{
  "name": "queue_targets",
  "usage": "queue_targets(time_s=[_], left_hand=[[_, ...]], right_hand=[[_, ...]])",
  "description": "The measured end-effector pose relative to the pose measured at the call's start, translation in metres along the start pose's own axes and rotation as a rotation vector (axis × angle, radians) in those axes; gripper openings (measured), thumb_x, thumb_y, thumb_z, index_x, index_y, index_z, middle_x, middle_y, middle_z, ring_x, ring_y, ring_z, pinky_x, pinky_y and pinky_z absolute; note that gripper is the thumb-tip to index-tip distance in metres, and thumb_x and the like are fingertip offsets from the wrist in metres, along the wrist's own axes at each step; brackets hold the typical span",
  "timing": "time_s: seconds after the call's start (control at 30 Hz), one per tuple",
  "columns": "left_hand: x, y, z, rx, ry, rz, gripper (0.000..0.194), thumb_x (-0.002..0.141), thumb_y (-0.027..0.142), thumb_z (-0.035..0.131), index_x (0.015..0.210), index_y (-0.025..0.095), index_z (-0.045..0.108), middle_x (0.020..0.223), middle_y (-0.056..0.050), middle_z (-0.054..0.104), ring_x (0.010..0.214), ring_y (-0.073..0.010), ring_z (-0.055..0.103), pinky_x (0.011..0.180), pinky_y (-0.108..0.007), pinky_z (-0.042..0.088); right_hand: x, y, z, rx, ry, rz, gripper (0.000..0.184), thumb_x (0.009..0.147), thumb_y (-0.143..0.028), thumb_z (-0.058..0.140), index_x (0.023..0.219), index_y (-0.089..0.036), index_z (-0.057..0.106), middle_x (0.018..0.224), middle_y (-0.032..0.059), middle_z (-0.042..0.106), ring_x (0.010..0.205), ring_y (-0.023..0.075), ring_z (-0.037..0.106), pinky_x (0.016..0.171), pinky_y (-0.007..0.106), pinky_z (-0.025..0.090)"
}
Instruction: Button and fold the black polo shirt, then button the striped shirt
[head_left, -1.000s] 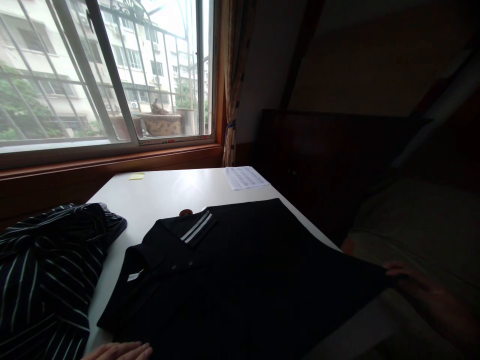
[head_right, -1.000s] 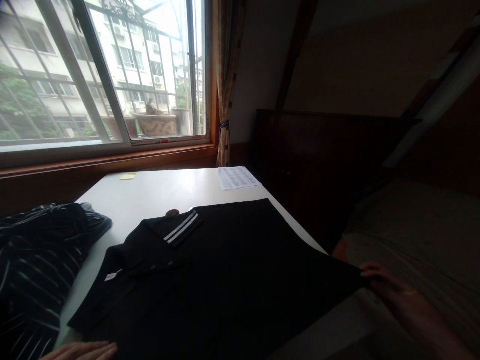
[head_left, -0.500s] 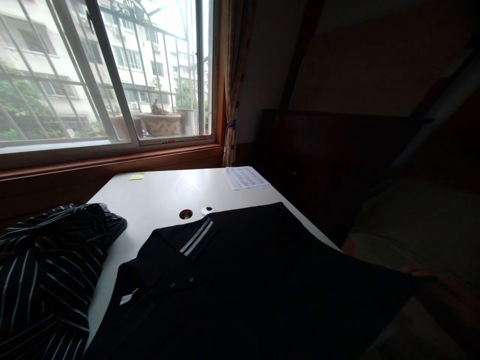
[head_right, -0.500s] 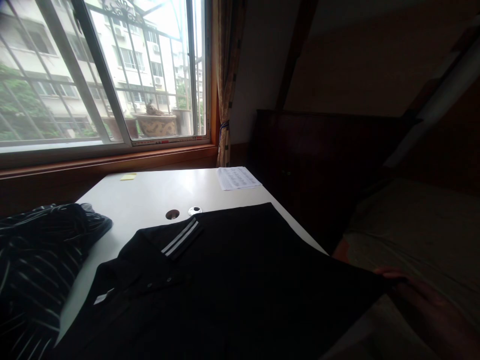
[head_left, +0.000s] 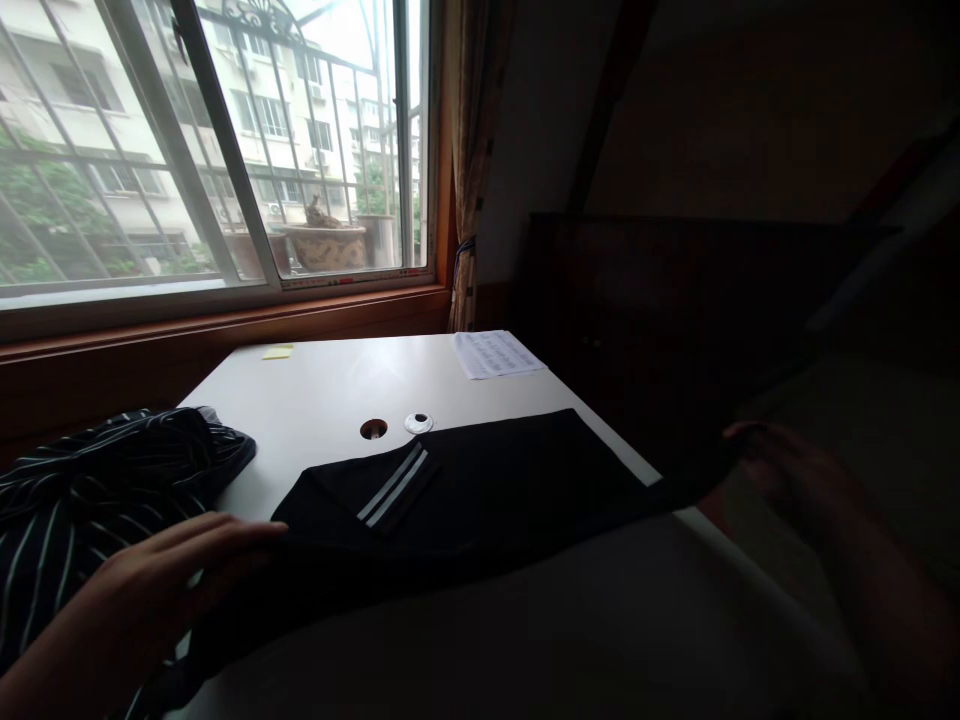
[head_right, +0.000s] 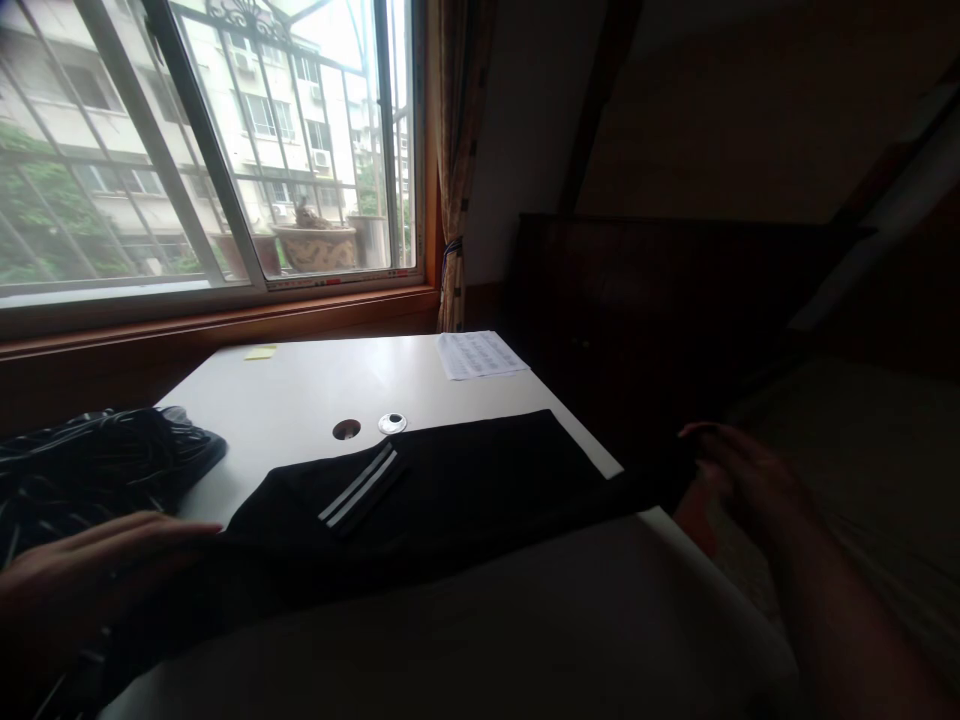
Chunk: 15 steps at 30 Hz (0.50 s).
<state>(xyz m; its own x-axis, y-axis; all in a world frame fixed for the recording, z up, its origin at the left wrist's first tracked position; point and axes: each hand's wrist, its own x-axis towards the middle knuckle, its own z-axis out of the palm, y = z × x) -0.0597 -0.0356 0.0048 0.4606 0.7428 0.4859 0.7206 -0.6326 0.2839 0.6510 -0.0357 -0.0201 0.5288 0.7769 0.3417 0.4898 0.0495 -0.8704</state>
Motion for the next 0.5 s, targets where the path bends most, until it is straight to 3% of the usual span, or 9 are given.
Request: queue_targets(time_s=[0.07, 0.17, 0.27, 0.4, 0.5], left_hand=[[0.028, -0.017, 0.004, -0.126, -0.173, -0.167, 0.034, 0.090, 0.053, 0.055, 0.109, 0.030, 0.072, 0.099, 0.007, 0.075, 0.085, -0.0172, 0.070, 0.075, -0.026, 0.057], [0.066, -0.045, 0.017, -0.196, -0.273, -0.302, 0.046, 0.086, 0.059, 0.056, 0.104, 0.020, 0.073, 0.097, 0.000, 0.075, 0.089, -0.0225, 0.068, 0.082, -0.032, 0.054], [0.094, -0.070, 0.040, -0.207, -0.362, -0.386, 0.049, 0.079, 0.062, 0.058, 0.098, 0.020, 0.074, 0.094, -0.004, 0.076, 0.088, -0.0247, 0.067, 0.084, -0.032, 0.052], [0.108, -0.098, 0.074, -0.224, -0.459, -0.475, 0.046, 0.074, 0.060, 0.060, 0.094, 0.021, 0.073, 0.093, -0.005, 0.075, 0.091, -0.0269, 0.067, 0.085, -0.033, 0.051], [0.107, -0.117, 0.094, -0.251, -0.524, -0.551, 0.044, 0.067, 0.057, 0.065, 0.089, 0.020, 0.074, 0.090, -0.005, 0.075, 0.089, -0.0282, 0.068, 0.082, -0.034, 0.052]], right_hand=[[0.018, -0.011, 0.021, 0.146, -0.033, 0.093, 0.037, 0.086, -0.042, 0.062, 0.102, -0.010, 0.067, 0.111, 0.0176, 0.067, 0.093, 0.0215, 0.065, 0.075, 0.029, 0.050], [0.040, -0.021, 0.057, 0.223, -0.107, 0.128, 0.038, 0.089, -0.039, 0.060, 0.105, -0.005, 0.065, 0.110, 0.0143, 0.066, 0.087, 0.0156, 0.063, 0.073, 0.027, 0.049], [0.060, -0.016, 0.098, 0.200, -0.160, 0.096, 0.043, 0.088, -0.040, 0.064, 0.112, -0.004, 0.063, 0.105, 0.0110, 0.068, 0.086, 0.0152, 0.064, 0.076, 0.028, 0.049], [0.082, 0.007, 0.150, 0.140, -0.163, 0.066, 0.045, 0.078, -0.043, 0.074, 0.110, -0.011, 0.068, 0.098, 0.0066, 0.072, 0.089, 0.0209, 0.066, 0.083, 0.034, 0.051], [0.091, 0.026, 0.176, 0.076, -0.173, 0.046, 0.039, 0.074, -0.044, 0.077, 0.101, -0.016, 0.073, 0.096, 0.0062, 0.074, 0.091, 0.0251, 0.067, 0.084, 0.037, 0.051]])
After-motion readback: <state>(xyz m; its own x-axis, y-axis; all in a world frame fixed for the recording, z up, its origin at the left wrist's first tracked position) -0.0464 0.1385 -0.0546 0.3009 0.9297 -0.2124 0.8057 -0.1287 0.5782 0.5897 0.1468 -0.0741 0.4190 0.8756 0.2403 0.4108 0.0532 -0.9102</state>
